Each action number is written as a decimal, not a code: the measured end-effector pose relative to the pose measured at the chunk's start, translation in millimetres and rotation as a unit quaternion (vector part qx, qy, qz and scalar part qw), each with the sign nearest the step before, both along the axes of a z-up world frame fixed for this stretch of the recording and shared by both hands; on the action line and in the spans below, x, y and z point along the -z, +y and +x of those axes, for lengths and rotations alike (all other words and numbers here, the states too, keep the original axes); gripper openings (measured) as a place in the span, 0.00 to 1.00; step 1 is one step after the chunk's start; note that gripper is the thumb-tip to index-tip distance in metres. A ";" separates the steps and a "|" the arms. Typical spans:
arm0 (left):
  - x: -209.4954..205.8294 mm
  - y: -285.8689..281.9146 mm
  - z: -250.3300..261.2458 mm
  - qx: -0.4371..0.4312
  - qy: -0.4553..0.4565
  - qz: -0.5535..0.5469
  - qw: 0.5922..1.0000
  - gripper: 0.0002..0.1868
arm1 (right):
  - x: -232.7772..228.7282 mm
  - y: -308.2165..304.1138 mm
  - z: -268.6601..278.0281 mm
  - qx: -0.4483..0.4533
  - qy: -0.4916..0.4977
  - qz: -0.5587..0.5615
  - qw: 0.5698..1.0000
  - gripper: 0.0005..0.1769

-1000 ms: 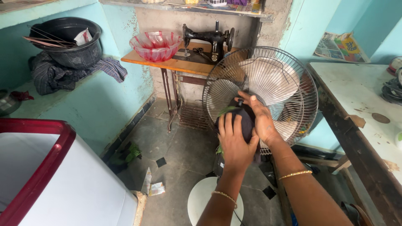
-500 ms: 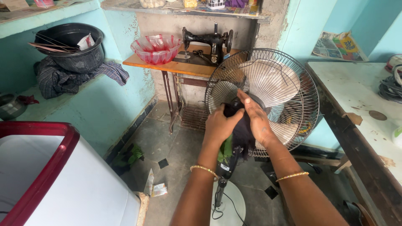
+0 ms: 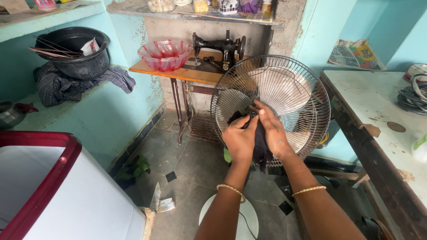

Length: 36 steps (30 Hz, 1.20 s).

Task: The person wipes the front grill and motor housing of a standing electric fan using a green cloth. They rotate the fan head to reach different areas and continue wiping the metal cage and plastic cover throughout the clip.

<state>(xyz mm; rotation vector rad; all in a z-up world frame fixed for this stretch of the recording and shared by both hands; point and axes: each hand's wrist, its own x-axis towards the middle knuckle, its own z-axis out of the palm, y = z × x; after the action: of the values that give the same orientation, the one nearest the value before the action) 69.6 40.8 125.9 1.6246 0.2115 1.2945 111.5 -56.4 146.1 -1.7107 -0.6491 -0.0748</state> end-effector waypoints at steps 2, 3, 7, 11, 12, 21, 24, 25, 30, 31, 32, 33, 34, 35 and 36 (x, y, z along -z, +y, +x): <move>2.8 -3.4 -2.7 -0.009 0.001 0.003 1.000 0.11 | 1.8 0.9 -1.6 0.004 0.005 0.000 1.000 0.32; 4.1 -4.6 -2.7 -0.013 0.001 0.004 1.000 0.10 | 1.7 1.4 -2.0 0.007 0.006 0.001 1.000 0.31; 11.7 -6.3 -0.5 -0.034 -0.056 0.029 0.997 0.08 | 1.7 1.2 -5.4 0.014 -0.013 -0.003 1.000 0.28; 19.4 -4.8 -1.6 -0.026 -0.083 0.047 0.995 0.07 | 1.0 0.2 -8.3 0.019 -0.012 -0.006 1.000 0.27; 20.0 -4.4 -1.7 -0.024 -0.079 0.055 0.995 0.08 | 0.6 -0.6 -8.4 0.021 -0.008 -0.007 1.000 0.27; 3.6 -0.8 -4.9 0.040 -0.010 0.265 0.963 0.14 | 3.8 -3.0 -3.2 0.049 -0.004 -0.016 0.999 0.30; -7.6 3.5 -0.9 0.073 0.069 0.272 0.957 0.15 | 6.2 -5.1 -0.6 0.031 0.002 -0.004 1.000 0.32; -12.3 6.4 2.0 0.082 0.103 0.261 0.956 0.14 | 7.1 -4.4 -0.7 0.034 0.006 -0.010 0.999 0.33; -15.1 3.0 -2.6 0.058 0.151 0.245 0.956 0.15 | 7.4 -2.5 -0.3 0.043 -0.006 -0.028 0.999 0.34; -11.8 2.3 -7.2 0.049 0.134 0.259 0.955 0.16 | 7.5 -1.4 -0.8 0.047 -0.016 -0.033 0.998 0.34; -7.8 1.6 -12.1 0.040 0.116 0.273 0.954 0.17 | 7.7 -0.5 -1.6 0.050 -0.027 -0.039 0.998 0.34; -4.2 0.9 -15.9 0.031 0.098 0.285 0.953 0.19 | 7.2 -0.9 -2.0 0.055 -0.038 -0.045 0.997 0.34; -0.9 1.8 -18.7 0.030 0.091 0.292 0.951 0.19 | 7.0 -0.5 -2.7 0.051 -0.031 -0.037 0.998 0.34; 2.6 2.1 -20.8 0.029 0.084 0.298 0.950 0.19 | 7.2 -1.1 -3.6 0.048 -0.023 -0.030 0.998 0.34; 6.3 2.0 -22.8 0.028 0.077 0.303 0.949 0.20 | 7.5 -1.6 -4.5 0.044 -0.016 -0.024 0.999 0.34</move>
<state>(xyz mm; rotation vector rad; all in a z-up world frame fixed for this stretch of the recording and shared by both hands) 46.8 42.8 119.6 2.2366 -0.1592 1.2568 107.0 -58.0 138.6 -1.7874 -0.6026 -0.1507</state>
